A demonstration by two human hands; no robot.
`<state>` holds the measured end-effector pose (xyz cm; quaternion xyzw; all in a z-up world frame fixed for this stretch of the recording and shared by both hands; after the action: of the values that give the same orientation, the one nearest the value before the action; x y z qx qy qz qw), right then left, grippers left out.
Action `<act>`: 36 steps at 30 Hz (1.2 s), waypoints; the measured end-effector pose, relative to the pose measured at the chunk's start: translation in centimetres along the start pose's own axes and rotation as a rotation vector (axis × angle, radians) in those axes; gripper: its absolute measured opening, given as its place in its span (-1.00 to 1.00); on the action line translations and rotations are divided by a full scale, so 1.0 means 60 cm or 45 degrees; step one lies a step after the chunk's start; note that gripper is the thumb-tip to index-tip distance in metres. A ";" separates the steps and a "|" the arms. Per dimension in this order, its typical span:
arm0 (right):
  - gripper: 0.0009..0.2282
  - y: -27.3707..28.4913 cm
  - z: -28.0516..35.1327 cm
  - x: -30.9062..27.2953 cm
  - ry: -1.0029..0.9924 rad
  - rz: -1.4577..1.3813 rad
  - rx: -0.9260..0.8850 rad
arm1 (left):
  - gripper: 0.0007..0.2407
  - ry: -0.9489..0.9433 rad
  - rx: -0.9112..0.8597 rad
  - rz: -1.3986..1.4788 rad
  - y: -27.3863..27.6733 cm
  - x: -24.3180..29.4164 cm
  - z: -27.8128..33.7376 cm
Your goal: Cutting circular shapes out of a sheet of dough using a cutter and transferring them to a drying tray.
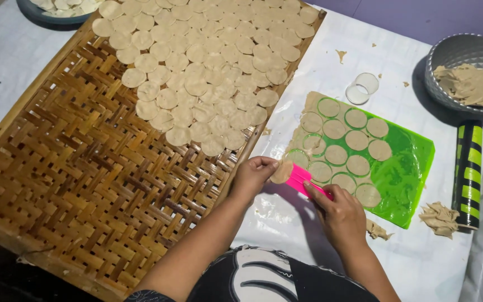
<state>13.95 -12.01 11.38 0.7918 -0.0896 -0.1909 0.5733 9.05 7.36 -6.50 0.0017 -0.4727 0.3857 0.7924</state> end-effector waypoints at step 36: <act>-0.63 -0.089 0.075 0.086 -0.465 -0.119 -0.305 | -0.93 -0.279 1.622 -0.694 0.486 0.463 0.148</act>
<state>16.44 -16.09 4.12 0.6735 -0.1319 -0.3667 0.6282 -8.38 41.52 8.72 0.6231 -0.2146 0.3726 0.6533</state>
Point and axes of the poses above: each hand's wrist, its own z-axis away from the middle knuckle, its own y-axis out of the back of the hand, x = y × z, the point moved 9 cm from there along -z, towards the middle knuckle, and after that the axes turned 13 degrees about y, right-handed, at the moved point
